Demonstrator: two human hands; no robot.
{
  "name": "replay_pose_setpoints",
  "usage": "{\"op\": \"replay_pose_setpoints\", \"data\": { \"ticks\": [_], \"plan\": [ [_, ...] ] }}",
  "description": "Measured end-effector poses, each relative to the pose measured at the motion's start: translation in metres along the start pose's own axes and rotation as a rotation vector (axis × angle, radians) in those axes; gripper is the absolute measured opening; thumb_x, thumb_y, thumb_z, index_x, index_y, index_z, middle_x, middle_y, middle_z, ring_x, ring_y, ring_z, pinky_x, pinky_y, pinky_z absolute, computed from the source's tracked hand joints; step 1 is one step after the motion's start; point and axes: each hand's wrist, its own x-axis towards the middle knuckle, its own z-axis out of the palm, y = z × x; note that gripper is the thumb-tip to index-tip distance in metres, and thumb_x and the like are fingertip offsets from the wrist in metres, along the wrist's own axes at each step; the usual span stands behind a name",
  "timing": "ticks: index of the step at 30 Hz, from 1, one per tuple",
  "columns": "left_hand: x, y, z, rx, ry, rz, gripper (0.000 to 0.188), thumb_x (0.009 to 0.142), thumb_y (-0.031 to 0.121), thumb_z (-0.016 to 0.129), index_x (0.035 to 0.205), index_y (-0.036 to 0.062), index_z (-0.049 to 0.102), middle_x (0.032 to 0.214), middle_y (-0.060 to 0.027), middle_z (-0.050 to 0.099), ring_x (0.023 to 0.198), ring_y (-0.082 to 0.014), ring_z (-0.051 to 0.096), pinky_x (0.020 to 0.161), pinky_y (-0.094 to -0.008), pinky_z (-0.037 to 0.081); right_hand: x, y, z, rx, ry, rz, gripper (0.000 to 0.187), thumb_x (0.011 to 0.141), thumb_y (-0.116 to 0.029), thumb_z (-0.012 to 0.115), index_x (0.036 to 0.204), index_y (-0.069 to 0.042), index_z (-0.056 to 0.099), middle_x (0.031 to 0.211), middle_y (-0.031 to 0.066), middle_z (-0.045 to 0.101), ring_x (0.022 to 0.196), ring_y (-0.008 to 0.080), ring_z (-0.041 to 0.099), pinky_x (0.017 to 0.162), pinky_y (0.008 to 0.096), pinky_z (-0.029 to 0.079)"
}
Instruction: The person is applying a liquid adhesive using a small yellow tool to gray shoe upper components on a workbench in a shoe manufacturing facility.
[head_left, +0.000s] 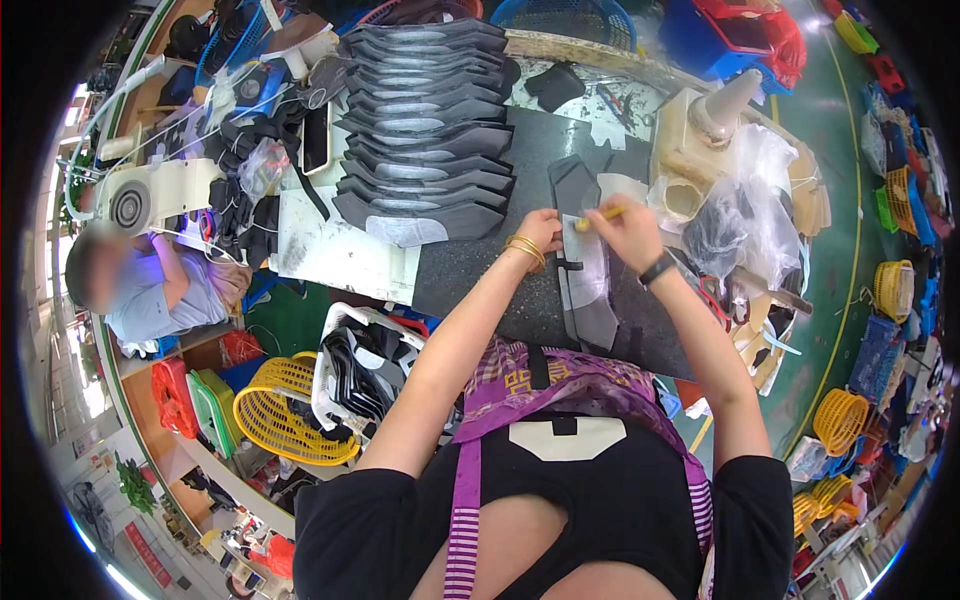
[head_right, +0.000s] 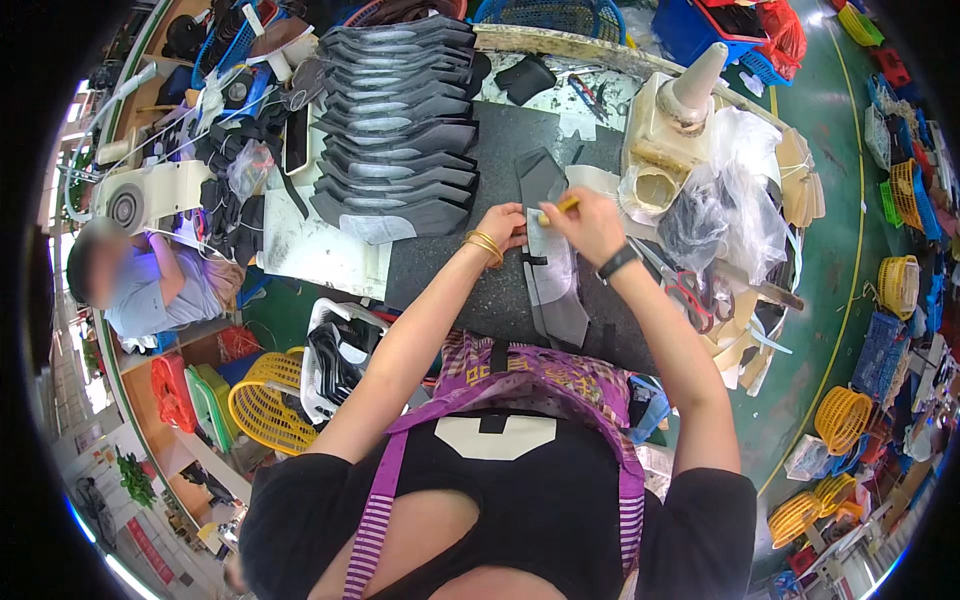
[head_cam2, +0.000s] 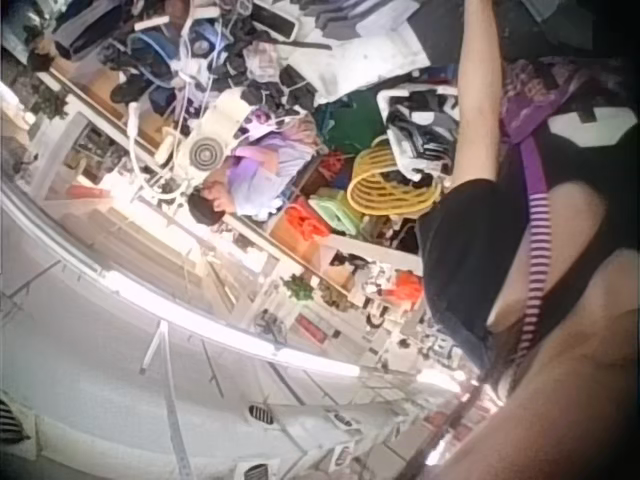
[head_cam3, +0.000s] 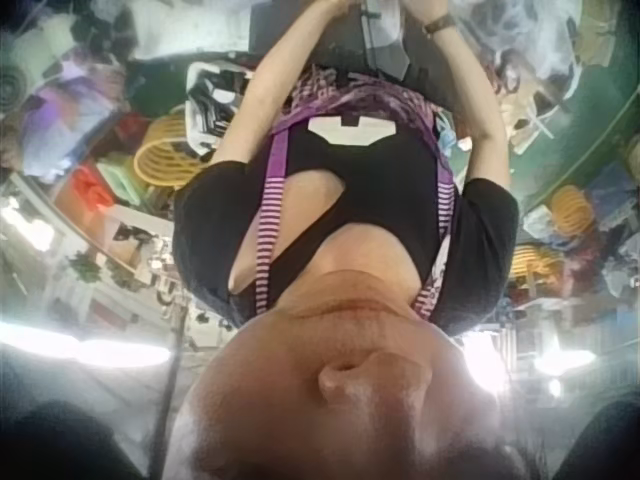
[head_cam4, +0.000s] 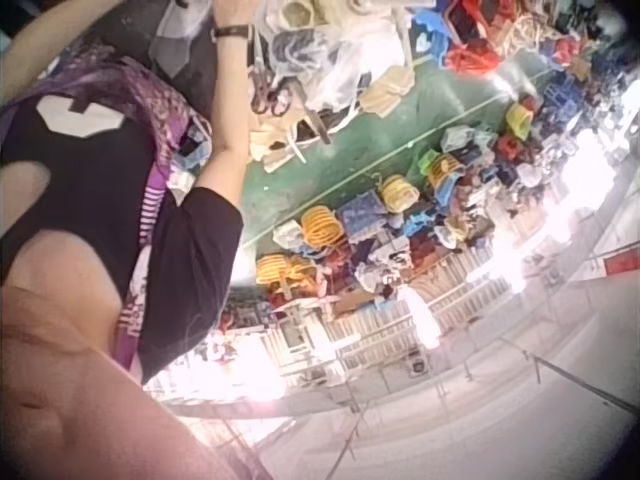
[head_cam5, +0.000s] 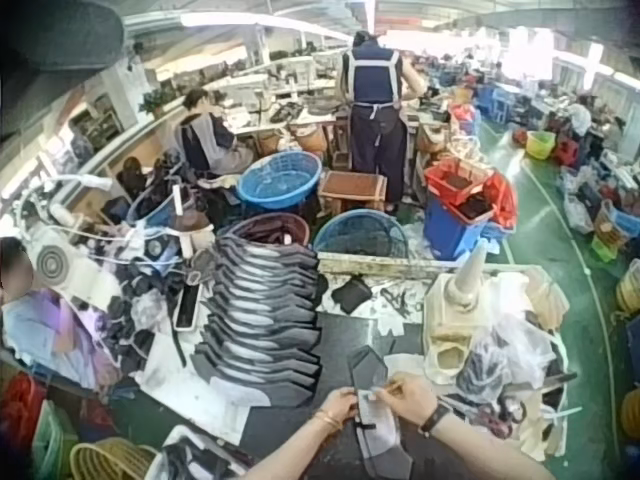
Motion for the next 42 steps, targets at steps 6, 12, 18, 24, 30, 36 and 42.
{"op": "replay_pose_setpoints", "data": {
  "ticks": [6, 12, 18, 24, 30, 36, 42],
  "plan": [
    [-0.008, 0.014, 0.017, 0.031, -0.063, -0.031, 0.019, 0.083, 0.016, 0.055, 0.096, 0.0016, 0.056, 0.088, -0.0059, 0.06, 0.077, -0.0144, 0.059, 0.071, -0.0288, 0.05, 0.083, 0.02, 0.011, -0.322, 0.1, -0.291, 0.035, 0.078, -0.036, 0.065, 0.076, -0.002, 0.058, 0.069, 0.0143, 0.06, 0.062, 0.028, 0.06, 0.057, 0.0362, 0.048],
    [-0.032, 0.02, 0.017, 0.3, -0.261, 0.038, 0.03, 0.074, 0.007, 0.069, 0.1, -0.0002, 0.055, 0.093, -0.0046, 0.06, 0.082, -0.0123, 0.058, 0.071, -0.0261, 0.049, 0.052, 0.0, -0.034, -0.03, 0.27, -0.147, 0.012, 0.078, -0.014, 0.055, 0.081, -0.003, 0.052, 0.066, 0.0107, 0.054, 0.057, 0.0185, 0.053, 0.055, 0.0297, 0.044],
    [-0.097, -0.001, 0.01, 0.447, -0.137, 0.859, 0.04, 0.07, 0.007, 0.068, 0.109, 0.0048, 0.057, 0.116, -0.0119, 0.052, 0.115, -0.0255, 0.044, 0.094, -0.0359, 0.036, -0.021, 0.007, -0.037, 0.154, -0.393, 0.182, 0.014, 0.075, -0.013, 0.052, 0.083, -0.003, 0.057, 0.066, 0.0101, 0.054, 0.06, 0.02, 0.054, 0.058, 0.0325, 0.044],
    [-0.104, -0.01, -0.004, 0.782, 0.183, 1.033, 0.038, 0.068, 0.012, 0.068, 0.105, 0.006, 0.06, 0.118, -0.0157, 0.051, 0.113, -0.0327, 0.044, 0.094, -0.0387, 0.034, -0.012, 0.004, -0.035, 0.172, -0.323, 0.357, 0.026, 0.079, -0.024, 0.057, 0.095, -0.004, 0.063, 0.064, 0.0051, 0.058, 0.056, 0.0129, 0.053, 0.054, 0.0282, 0.042],
    [-0.096, -0.009, -0.017, 0.517, -0.012, 0.98, 0.038, 0.07, 0.014, 0.067, 0.107, 0.0056, 0.059, 0.123, -0.0169, 0.048, 0.114, -0.0319, 0.043, 0.095, -0.0382, 0.034, 0.012, 0.038, 0.01, -0.229, -0.348, 0.2, 0.024, 0.076, -0.026, 0.058, 0.084, -0.004, 0.064, 0.067, 0.0126, 0.062, 0.063, 0.0239, 0.06, 0.059, 0.035, 0.047],
    [-0.13, -0.037, -0.014, 0.437, -0.344, 0.921, 0.033, 0.056, -0.012, 0.059, 0.087, 0.0009, 0.057, 0.134, -0.0164, 0.034, 0.118, -0.0278, 0.045, 0.096, -0.0338, 0.039, 0.004, -0.029, -0.003, -0.302, -0.535, 0.239, 0.031, 0.076, -0.028, 0.057, 0.1, -0.009, 0.062, 0.078, 0.0175, 0.063, 0.077, 0.0348, 0.061, 0.069, 0.0411, 0.048],
    [-0.159, -0.055, -0.014, 0.773, -0.129, 1.084, 0.027, 0.067, -0.001, 0.06, 0.093, 0.002, 0.056, 0.106, -0.0127, 0.056, 0.097, -0.0258, 0.057, 0.085, -0.0319, 0.043, -0.014, -0.019, 0.022, -0.739, -0.8, 0.175, 0.042, 0.077, -0.029, 0.055, 0.118, -0.017, 0.055, 0.096, 0.0206, 0.062, 0.093, 0.0352, 0.059, 0.082, 0.043, 0.046]
  ]
}}
